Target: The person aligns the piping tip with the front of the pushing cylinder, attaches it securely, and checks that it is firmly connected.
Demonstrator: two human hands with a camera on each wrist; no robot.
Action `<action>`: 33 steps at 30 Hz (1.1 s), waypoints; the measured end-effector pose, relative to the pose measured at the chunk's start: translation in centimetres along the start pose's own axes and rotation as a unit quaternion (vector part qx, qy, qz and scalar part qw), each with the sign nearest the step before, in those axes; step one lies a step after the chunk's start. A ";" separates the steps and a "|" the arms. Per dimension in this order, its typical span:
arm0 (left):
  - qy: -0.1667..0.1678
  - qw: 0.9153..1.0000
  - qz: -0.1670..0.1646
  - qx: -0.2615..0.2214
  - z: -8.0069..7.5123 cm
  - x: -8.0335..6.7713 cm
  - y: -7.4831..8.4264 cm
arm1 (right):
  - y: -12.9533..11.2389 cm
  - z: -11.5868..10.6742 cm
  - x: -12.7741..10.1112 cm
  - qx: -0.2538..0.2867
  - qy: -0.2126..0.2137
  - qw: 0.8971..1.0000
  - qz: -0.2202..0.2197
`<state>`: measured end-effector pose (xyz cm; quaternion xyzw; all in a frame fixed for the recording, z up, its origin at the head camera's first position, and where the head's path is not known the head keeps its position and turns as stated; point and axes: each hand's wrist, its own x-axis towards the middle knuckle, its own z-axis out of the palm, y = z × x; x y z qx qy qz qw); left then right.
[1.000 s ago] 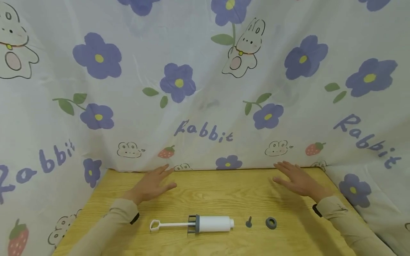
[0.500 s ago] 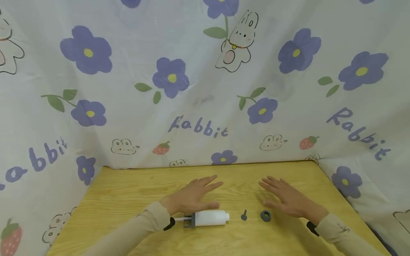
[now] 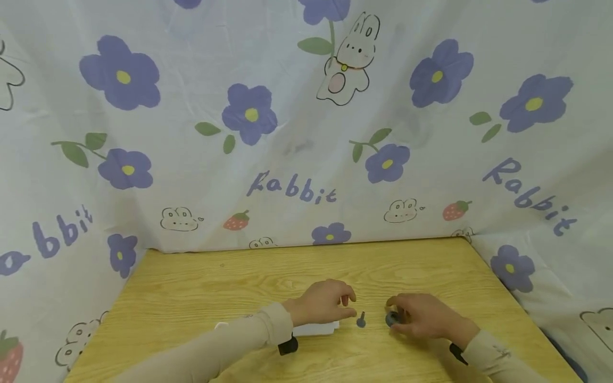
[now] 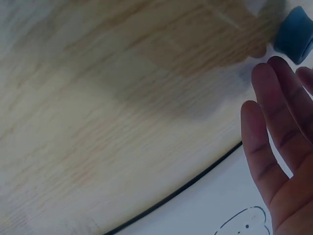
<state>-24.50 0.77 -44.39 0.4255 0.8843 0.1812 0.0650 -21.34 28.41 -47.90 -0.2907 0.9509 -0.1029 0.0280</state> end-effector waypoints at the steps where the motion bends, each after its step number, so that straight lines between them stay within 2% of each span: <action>1: -0.001 1.000 -0.005 -0.006 0.3 0.3 0.2 | 0.0 0.1 0.1 -0.002 0.001 1.000 -0.007; 5: -0.005 0.999 -0.020 -0.030 1.5 1.0 0.7 | -0.1 0.4 0.2 -0.003 0.009 0.999 -0.032; 9: -0.004 0.998 -0.021 -0.054 2.5 1.4 0.9 | -0.2 0.6 0.2 -0.004 0.013 0.999 -0.049; 13: 0.003 0.998 -0.017 -0.055 3.3 1.8 1.1 | -0.2 0.8 0.2 -0.013 0.014 0.998 -0.051; 19: 0.005 0.998 -0.045 -0.034 4.0 2.4 1.2 | -0.4 0.6 0.2 -0.018 0.020 0.999 -0.047; 25: 0.031 0.997 -0.044 -0.060 3.7 2.5 0.8 | -0.7 0.1 0.3 -0.008 0.031 0.998 -0.044; 31: 0.038 0.995 -0.021 -0.090 2.1 2.0 0.4 | -1.2 -0.5 0.6 -0.005 0.102 0.993 -0.054; 33: 0.038 0.994 -0.017 -0.099 1.6 1.7 0.2 | -1.5 -0.7 0.9 0.013 0.125 0.991 -0.055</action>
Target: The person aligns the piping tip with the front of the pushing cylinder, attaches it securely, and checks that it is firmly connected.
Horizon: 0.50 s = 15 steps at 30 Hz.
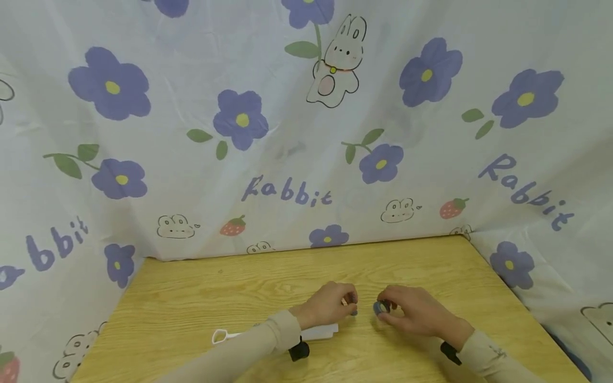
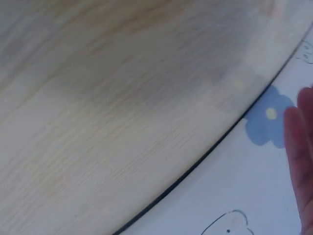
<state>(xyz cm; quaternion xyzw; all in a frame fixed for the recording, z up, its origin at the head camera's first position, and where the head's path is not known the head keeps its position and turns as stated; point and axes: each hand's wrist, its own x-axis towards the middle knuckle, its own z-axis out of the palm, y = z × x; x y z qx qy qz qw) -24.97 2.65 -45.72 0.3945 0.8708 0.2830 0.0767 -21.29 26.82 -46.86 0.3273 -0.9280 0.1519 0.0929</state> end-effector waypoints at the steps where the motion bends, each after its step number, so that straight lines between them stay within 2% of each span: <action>1: 0.002 1.000 -0.002 -0.008 -0.3 -0.2 -0.1 | -0.2 -0.1 0.3 0.012 0.012 1.000 0.001; 6: 0.034 0.998 0.000 -0.052 -1.2 -0.9 -0.5 | -1.4 -0.5 1.5 0.088 0.047 0.995 0.013; 11: 0.041 0.998 -0.006 -0.037 -2.0 -1.7 -0.7 | -2.5 -0.7 2.9 0.179 0.048 0.982 0.020; 15: 0.048 0.998 -0.004 -0.031 -2.9 -2.2 -0.5 | -3.1 -0.4 3.9 0.203 0.061 0.977 0.024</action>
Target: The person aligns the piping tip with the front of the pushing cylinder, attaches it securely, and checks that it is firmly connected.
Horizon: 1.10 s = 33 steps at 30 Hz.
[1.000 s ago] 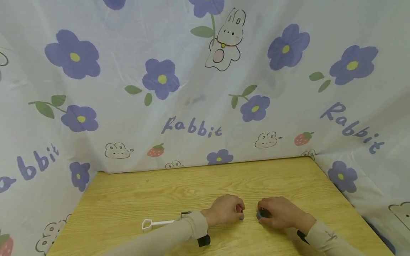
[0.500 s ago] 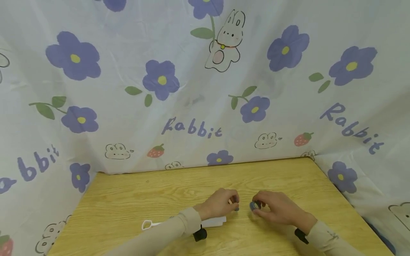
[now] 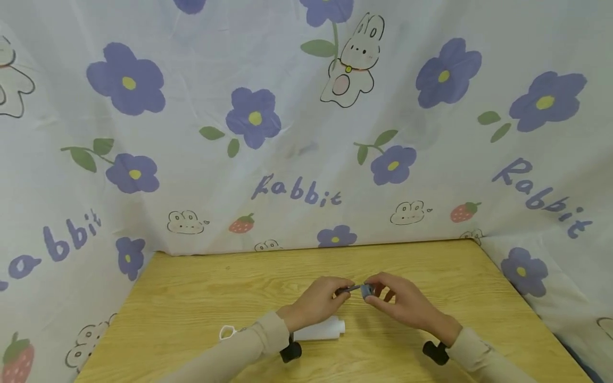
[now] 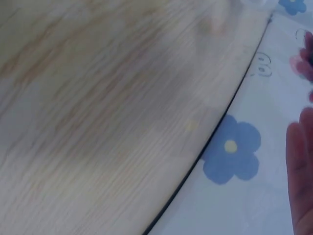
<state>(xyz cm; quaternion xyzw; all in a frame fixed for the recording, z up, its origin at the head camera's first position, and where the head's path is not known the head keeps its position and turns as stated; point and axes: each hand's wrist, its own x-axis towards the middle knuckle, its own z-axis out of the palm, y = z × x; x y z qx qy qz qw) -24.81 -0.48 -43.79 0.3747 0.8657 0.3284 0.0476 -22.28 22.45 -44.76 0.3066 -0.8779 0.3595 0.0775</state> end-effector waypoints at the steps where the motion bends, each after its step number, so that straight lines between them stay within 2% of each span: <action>1: 0.005 1.000 0.004 -0.002 -0.1 -0.1 0.1 | 0.0 0.2 0.1 0.002 0.006 1.000 0.000; 4: 0.016 1.000 0.015 -0.016 -0.2 -0.2 0.4 | -0.2 0.7 0.2 0.008 0.023 1.000 0.005; 9: 0.032 0.999 0.023 -0.033 -0.1 -0.4 0.8 | -1.6 0.9 0.2 0.065 0.005 0.997 0.036; 14: 0.024 0.997 0.012 -0.071 0.0 -0.4 1.1 | -0.7 1.7 0.2 0.077 -0.009 0.996 0.034; 17: 0.017 0.994 -0.014 -0.108 0.1 -0.5 1.2 | -1.5 1.6 0.4 0.084 -0.013 0.996 0.041; 22: 0.010 0.983 -0.070 -0.170 0.3 -0.8 1.6 | -3.5 0.7 0.7 0.094 -0.008 0.995 0.045; 25: 0.012 0.970 -0.089 -0.225 0.3 -0.8 1.9 | -4.3 0.2 0.8 0.094 -0.005 0.994 0.050; 29: 0.029 0.955 -0.090 -0.282 0.3 -0.8 1.9 | -4.5 0.0 0.7 0.092 -0.001 0.995 0.048; 33: 0.058 0.952 -0.086 -0.289 0.5 -1.0 2.0 | -4.4 -0.1 0.6 0.097 -0.007 0.995 0.029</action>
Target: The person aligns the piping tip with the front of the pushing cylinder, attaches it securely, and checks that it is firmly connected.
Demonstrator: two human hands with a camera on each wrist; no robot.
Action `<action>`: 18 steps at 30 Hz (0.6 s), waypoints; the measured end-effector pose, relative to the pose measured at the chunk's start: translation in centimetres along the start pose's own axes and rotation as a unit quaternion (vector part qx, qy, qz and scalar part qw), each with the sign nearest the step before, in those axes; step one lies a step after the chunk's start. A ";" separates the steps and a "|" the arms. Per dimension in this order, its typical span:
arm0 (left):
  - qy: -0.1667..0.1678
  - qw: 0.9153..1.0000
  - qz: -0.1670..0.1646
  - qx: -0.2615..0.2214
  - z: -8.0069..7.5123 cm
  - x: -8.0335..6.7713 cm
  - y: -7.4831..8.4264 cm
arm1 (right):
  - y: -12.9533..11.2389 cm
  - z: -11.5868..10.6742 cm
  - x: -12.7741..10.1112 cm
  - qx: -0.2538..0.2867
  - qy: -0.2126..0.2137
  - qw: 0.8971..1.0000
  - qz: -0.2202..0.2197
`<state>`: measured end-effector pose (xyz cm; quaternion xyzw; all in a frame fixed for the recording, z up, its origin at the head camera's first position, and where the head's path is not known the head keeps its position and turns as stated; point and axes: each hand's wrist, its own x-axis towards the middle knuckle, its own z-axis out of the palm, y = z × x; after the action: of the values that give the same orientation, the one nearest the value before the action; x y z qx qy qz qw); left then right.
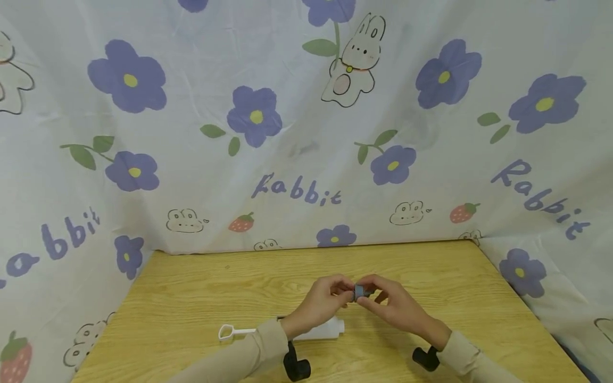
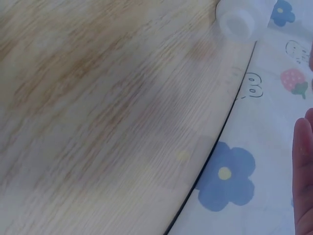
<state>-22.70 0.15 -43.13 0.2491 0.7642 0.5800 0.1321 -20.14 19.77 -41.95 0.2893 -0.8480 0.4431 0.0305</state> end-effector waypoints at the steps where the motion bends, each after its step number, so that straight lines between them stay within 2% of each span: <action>1: 0.006 1.000 0.001 -0.002 0.0 -0.1 0.1 | 0.0 0.0 0.0 0.004 -0.003 1.000 -0.003; 6: 0.027 0.999 0.027 0.017 0.1 -0.6 0.8 | -0.3 0.0 0.0 0.026 -0.013 1.000 -0.005; 11: 0.019 0.997 0.051 0.052 0.1 0.0 -0.4 | -0.4 0.0 0.0 0.033 -0.017 0.999 -0.003; 14: 0.012 0.997 0.054 0.058 0.1 0.1 -0.8 | -0.2 0.0 -0.1 0.033 -0.014 0.999 -0.007; 18: 0.004 0.998 0.042 0.050 -0.1 0.0 -0.8 | 0.1 0.0 0.0 0.030 -0.007 0.999 -0.017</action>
<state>-22.89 -0.09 -43.87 0.2847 0.7816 0.5473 0.0918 -20.13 19.82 -42.01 0.3075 -0.8296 0.4654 0.0234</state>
